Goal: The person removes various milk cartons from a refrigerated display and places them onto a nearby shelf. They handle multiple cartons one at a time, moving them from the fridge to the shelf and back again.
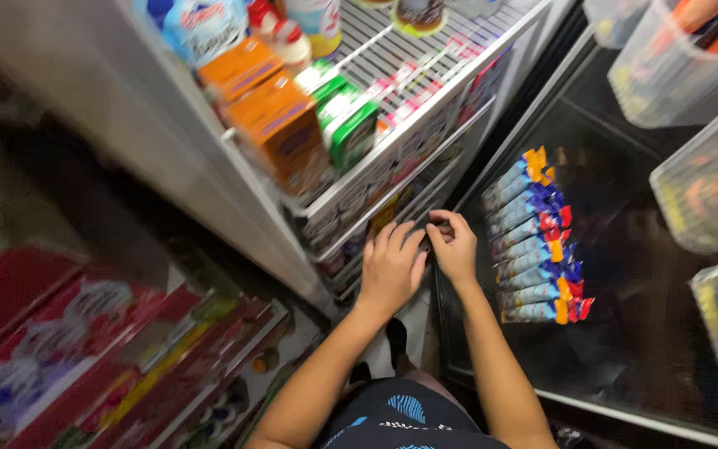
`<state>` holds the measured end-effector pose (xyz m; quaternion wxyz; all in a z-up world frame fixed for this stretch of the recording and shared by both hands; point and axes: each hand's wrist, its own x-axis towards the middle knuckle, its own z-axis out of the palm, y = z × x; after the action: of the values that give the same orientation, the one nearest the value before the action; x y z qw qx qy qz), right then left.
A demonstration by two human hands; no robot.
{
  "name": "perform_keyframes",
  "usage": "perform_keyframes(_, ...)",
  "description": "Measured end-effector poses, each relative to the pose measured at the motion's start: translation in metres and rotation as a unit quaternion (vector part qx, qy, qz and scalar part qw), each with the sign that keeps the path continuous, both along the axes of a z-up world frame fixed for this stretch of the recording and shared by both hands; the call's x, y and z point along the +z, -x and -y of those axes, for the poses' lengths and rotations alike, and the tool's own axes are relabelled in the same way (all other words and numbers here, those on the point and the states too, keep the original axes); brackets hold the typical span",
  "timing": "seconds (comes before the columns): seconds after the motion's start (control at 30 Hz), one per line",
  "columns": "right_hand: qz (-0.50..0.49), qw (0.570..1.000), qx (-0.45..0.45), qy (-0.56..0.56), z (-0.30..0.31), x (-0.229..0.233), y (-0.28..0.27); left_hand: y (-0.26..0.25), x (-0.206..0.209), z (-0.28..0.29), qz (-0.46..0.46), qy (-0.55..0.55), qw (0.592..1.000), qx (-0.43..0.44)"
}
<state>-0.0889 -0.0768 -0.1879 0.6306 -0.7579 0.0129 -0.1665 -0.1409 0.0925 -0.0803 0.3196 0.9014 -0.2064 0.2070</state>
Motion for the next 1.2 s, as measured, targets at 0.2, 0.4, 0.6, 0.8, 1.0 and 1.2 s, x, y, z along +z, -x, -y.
perform_keyframes(0.2,-0.077,0.997,0.025,0.014,-0.013,-0.038,0.093,0.088,-0.078,-0.080,-0.174,0.006,0.984,0.022)
perform_keyframes(0.4,-0.110,0.987,0.081,0.082,-0.012,-0.065,0.169,0.181,-0.123,-0.144,-0.174,0.024,0.978,0.113)
perform_keyframes(0.6,-0.112,0.974,0.166,0.103,-0.027,-0.100,0.235,0.287,-0.139,-0.198,-0.162,0.063,0.957,0.232)
perform_keyframes(0.8,-0.137,0.955,0.259,0.054,-0.058,-0.143,0.308,0.412,-0.159,-0.237,-0.157,0.072,0.927,0.332)
perform_keyframes(1.0,-0.245,0.900,0.347,0.101,-0.121,-0.193,0.384,0.536,-0.181,-0.270,-0.220,0.094,0.860,0.451)
perform_keyframes(1.2,-0.247,0.839,0.466,0.138,-0.210,-0.262,0.446,0.651,-0.235,-0.303,-0.250,0.108,0.795,0.542)
